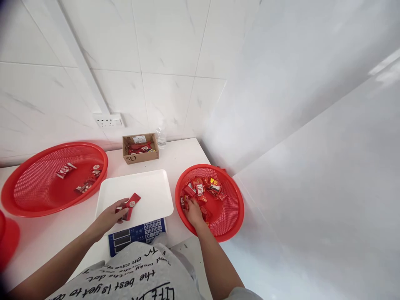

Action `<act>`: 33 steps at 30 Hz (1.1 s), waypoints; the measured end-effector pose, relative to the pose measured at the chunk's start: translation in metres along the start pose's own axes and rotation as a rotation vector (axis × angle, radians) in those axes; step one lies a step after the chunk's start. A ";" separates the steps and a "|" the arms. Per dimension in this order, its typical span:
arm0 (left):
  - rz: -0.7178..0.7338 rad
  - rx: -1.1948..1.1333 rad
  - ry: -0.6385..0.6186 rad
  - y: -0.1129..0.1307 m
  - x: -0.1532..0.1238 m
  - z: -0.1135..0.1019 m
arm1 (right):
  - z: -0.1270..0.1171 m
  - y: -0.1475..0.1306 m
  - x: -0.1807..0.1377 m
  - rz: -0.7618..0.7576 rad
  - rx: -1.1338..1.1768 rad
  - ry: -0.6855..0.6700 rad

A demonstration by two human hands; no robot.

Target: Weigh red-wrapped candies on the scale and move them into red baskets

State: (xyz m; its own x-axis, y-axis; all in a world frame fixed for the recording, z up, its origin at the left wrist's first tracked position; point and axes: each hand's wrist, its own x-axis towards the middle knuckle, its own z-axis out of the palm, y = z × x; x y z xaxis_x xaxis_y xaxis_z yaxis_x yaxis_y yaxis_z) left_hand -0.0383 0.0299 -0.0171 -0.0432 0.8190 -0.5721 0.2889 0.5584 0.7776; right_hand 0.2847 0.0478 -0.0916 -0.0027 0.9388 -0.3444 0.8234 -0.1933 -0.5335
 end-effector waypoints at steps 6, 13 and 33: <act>0.052 0.094 0.041 0.004 0.000 0.005 | -0.004 0.004 0.004 0.157 -0.170 -0.068; 0.045 0.102 0.105 0.004 -0.009 -0.012 | -0.010 0.000 0.027 0.061 -0.162 0.090; 0.029 0.067 0.133 0.002 -0.018 -0.013 | -0.019 0.018 0.052 0.020 0.003 0.118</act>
State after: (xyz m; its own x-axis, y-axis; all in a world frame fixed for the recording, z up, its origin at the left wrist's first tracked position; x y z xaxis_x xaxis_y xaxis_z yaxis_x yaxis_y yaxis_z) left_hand -0.0494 0.0181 -0.0019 -0.1591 0.8476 -0.5063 0.3544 0.5277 0.7720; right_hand 0.3101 0.0986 -0.1042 0.0808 0.9616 -0.2623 0.8207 -0.2135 -0.5299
